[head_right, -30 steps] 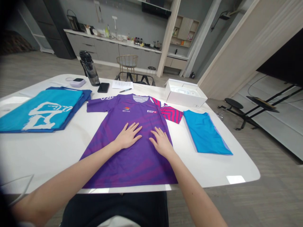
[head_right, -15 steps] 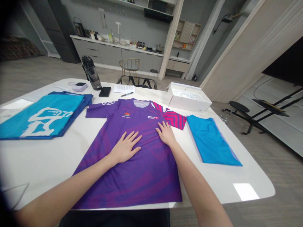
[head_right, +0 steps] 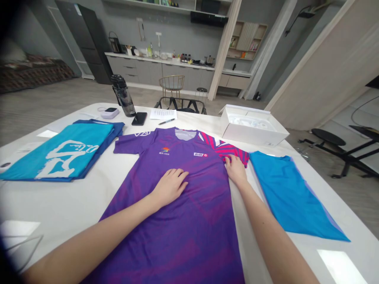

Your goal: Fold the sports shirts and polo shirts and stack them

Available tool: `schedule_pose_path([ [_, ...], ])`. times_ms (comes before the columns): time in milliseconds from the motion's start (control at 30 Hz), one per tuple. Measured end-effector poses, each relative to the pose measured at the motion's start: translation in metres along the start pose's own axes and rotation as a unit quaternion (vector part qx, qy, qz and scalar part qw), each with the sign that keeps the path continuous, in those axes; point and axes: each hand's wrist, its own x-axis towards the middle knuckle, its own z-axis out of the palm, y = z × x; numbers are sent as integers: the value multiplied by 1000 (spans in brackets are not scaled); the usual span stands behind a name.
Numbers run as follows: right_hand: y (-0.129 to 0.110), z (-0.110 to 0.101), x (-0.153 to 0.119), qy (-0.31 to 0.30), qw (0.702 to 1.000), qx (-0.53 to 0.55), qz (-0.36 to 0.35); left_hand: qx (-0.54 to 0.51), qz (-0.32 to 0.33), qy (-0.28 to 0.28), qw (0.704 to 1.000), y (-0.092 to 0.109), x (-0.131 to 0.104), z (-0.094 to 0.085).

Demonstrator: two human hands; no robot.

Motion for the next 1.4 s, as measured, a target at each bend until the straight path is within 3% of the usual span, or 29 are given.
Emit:
schedule_pose_path([
  [167,12,-11,25,-43,991,-120,47,-14,18,-6,1000,-15,65,3],
  [333,9,-12,51,-49,984,-159,55,-62,26,-13,998,-34,143,29],
  [467,15,-6,71,-53,973,-204,93,-151,-20,4,988,-43,212,55],
  [600,34,-1,81,-64,957,-254,126,-202,-74,10,976,-50,271,69],
  [733,51,-3,84,-70,953,-272,117,-165,-108,-41,980,-62,312,77],
  [867,60,-4,89,-75,949,-281,120,-138,-122,-83,979,-74,334,85],
  [1167,57,-11,93,-34,968,-230,97,-162,-149,-87,972,-81,350,93],
  [1300,50,-40,91,6,983,-120,137,-229,-153,-33,961,-83,341,87],
  [1400,34,-74,87,12,989,67,134,-286,-146,8,947,-87,335,72],
])
